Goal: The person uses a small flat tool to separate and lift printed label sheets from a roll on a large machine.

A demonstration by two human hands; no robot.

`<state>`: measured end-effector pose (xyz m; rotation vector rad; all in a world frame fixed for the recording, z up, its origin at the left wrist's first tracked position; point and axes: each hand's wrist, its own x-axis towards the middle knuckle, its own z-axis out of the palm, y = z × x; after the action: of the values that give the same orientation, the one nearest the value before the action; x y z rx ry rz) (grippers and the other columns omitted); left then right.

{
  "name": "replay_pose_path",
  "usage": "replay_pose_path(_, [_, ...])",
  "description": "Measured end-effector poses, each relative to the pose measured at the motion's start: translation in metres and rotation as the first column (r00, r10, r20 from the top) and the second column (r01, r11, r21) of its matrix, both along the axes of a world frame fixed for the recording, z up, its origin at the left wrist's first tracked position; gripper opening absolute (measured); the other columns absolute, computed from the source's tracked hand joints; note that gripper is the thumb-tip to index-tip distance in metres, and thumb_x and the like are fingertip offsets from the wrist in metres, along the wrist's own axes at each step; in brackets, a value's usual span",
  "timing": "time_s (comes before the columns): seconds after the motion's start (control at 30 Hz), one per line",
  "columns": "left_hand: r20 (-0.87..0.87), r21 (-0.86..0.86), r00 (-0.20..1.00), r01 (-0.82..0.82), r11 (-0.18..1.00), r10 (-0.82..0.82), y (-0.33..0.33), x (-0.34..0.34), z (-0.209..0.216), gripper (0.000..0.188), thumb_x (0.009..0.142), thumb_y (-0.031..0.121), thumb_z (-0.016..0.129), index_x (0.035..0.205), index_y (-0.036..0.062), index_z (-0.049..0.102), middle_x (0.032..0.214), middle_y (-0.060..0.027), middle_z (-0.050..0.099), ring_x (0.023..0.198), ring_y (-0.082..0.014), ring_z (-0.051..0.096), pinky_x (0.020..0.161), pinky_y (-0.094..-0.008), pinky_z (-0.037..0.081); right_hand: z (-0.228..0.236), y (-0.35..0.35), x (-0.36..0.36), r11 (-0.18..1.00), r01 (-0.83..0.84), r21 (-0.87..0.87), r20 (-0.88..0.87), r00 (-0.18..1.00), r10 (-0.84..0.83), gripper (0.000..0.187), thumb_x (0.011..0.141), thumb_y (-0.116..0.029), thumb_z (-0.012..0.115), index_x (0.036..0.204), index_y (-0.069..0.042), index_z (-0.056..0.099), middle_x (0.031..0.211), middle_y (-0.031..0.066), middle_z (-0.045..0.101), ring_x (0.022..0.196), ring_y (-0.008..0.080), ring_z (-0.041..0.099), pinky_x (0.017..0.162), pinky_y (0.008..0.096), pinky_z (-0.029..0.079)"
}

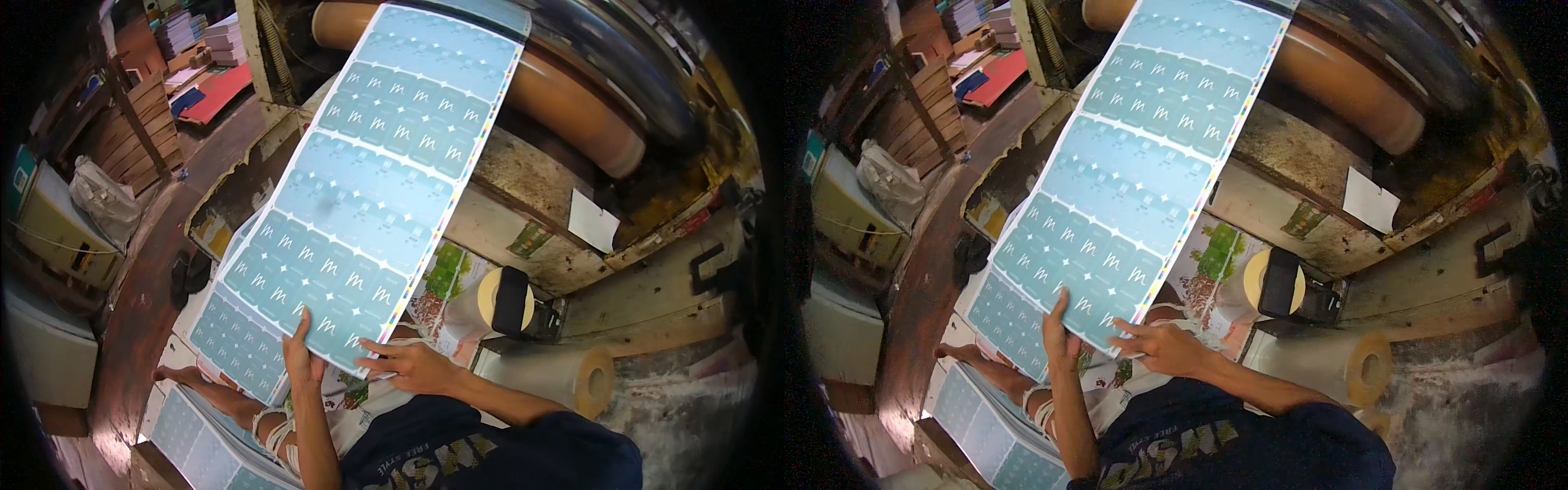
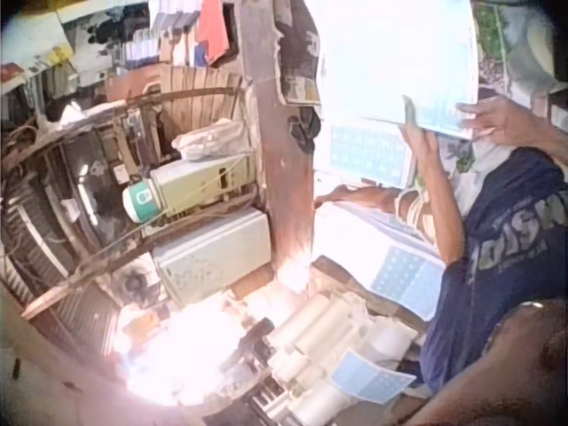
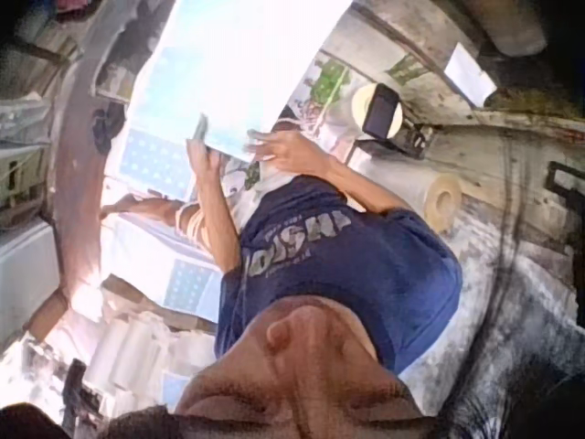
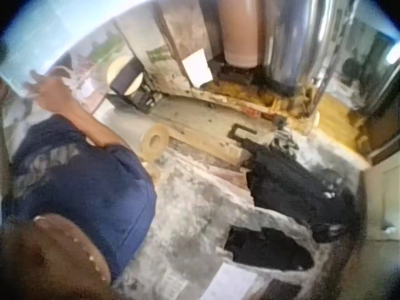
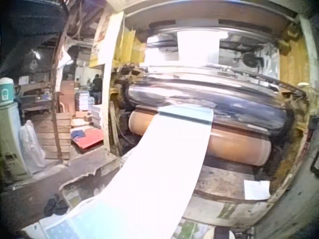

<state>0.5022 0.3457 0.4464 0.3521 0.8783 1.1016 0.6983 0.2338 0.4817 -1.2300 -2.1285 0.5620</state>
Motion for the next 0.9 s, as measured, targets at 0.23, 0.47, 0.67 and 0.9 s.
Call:
replay_pose_path(0.23, [-0.284,0.093,0.941,-0.165,0.982,0.185,-0.052,-0.023,0.000,0.046,0.089,0.006,0.066,0.129,-0.0037,0.046,0.117,-0.0131,0.059,0.100,-0.0217,0.062,0.084,-0.0328,0.053,-0.026,-0.045,0.194,0.379,0.907,-0.182,-0.103,0.365,-0.925,0.026,0.079,-0.022,0.077,0.087,0.003,0.071,0.076,0.0065,0.068,0.064,0.0117,0.059,0.057,0.0281,0.047])
replay_pose_path(0.47, [-0.270,0.115,0.935,-0.205,0.972,0.229,-0.042,-0.029,-0.014,0.042,0.089,0.006,0.067,0.126,-0.0044,0.049,0.113,-0.0116,0.061,0.094,-0.0185,0.062,0.082,-0.0309,0.051,-0.057,-0.037,0.320,-0.149,0.922,-0.358,0.298,-0.038,-0.954,0.077,0.050,-0.051,0.090,0.084,0.014,0.066,0.079,0.0195,0.066,0.068,0.0232,0.062,0.064,0.0371,0.052])
replay_pose_path(0.67, [-0.353,0.060,0.884,-0.306,0.950,0.307,-0.062,-0.005,-0.011,0.047,0.087,0.007,0.068,0.127,-0.0040,0.046,0.119,-0.0144,0.058,0.100,-0.0226,0.060,0.086,-0.0337,0.050,-0.043,-0.012,0.349,0.012,0.929,-0.371,0.278,0.124,-0.952,0.078,0.049,-0.049,0.092,0.090,0.013,0.067,0.088,0.0209,0.068,0.074,0.0228,0.065,0.067,0.0375,0.053])
replay_pose_path(0.9, [-0.388,-0.033,0.873,-0.334,0.942,0.296,-0.058,-0.006,-0.010,0.054,0.088,0.004,0.065,0.134,-0.0039,0.038,0.124,-0.0178,0.055,0.109,-0.0262,0.058,0.093,-0.0398,0.048,-0.049,0.004,0.405,0.063,0.864,-0.500,0.065,0.110,-0.992,0.079,0.052,-0.041,0.093,0.101,0.014,0.061,0.096,0.0200,0.067,0.081,0.0218,0.066,0.071,0.0357,0.054])
